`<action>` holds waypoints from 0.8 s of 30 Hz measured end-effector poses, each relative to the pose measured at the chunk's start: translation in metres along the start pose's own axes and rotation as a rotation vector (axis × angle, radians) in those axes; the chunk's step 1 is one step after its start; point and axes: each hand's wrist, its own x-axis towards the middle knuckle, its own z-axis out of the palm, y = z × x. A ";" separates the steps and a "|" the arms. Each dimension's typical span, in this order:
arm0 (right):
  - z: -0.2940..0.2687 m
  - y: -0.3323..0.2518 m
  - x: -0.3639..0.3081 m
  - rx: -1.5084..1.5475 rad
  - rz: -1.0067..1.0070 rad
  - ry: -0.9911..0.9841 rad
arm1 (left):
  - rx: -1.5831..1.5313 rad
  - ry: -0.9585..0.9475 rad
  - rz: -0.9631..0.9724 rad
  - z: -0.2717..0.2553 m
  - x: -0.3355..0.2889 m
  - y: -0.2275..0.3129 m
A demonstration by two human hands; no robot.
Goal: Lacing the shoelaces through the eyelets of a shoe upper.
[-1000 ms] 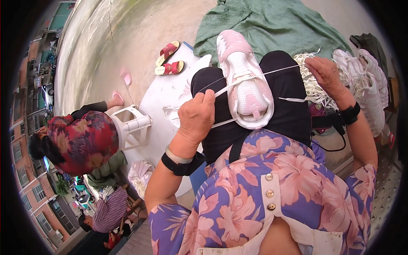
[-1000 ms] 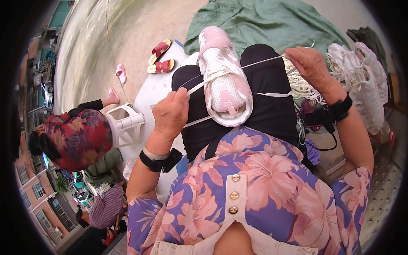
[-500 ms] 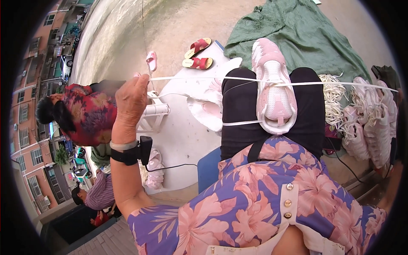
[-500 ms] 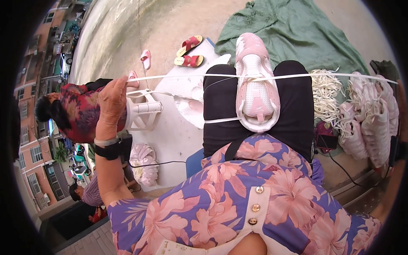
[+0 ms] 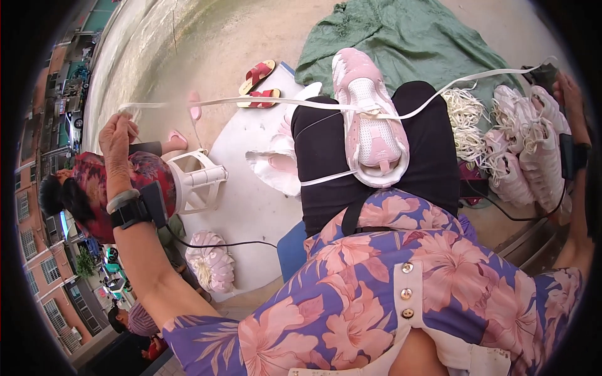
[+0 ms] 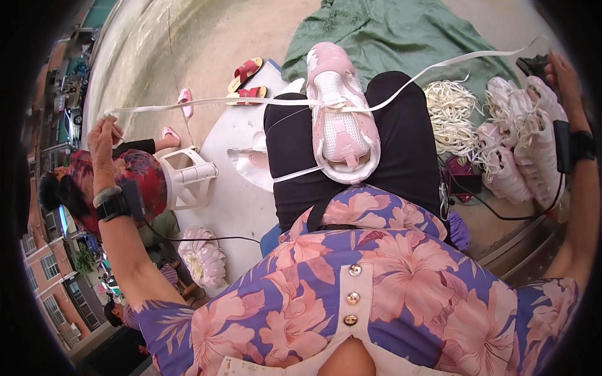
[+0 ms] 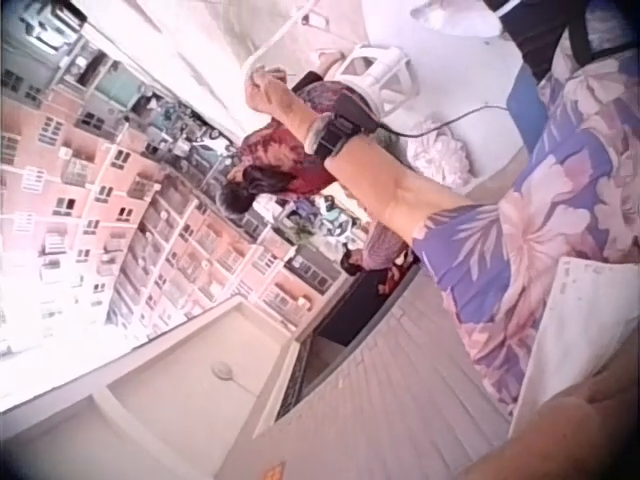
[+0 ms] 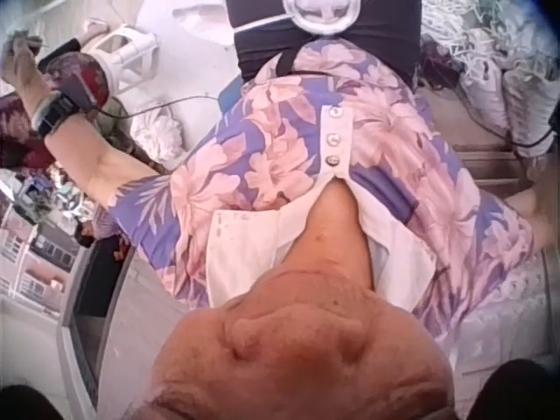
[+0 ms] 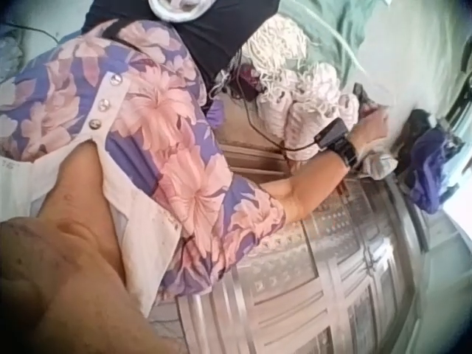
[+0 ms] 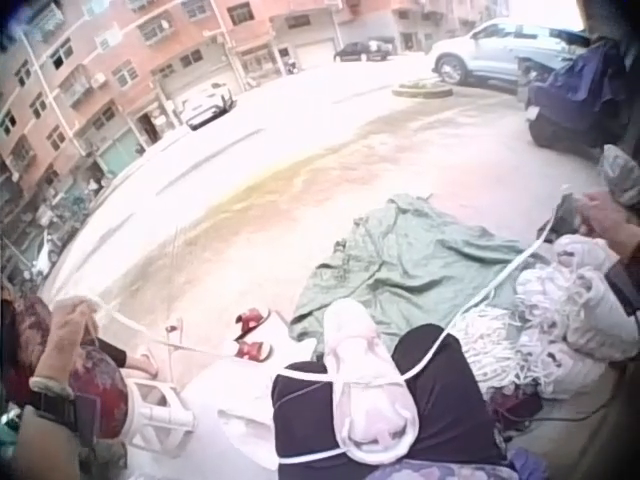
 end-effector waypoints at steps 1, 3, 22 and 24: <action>0.031 0.018 -0.017 0.431 0.204 -0.160 | -0.058 -0.128 -0.039 0.043 -0.014 0.009; 0.117 -0.065 -0.081 0.655 0.211 -0.332 | -0.086 -0.483 -0.205 0.102 -0.065 0.021; 0.263 -0.241 -0.162 1.178 0.197 -0.608 | -0.668 -1.019 -0.076 0.293 -0.180 0.114; 0.263 -0.243 -0.162 1.166 0.173 -0.585 | -0.632 -0.906 0.072 0.299 -0.182 0.114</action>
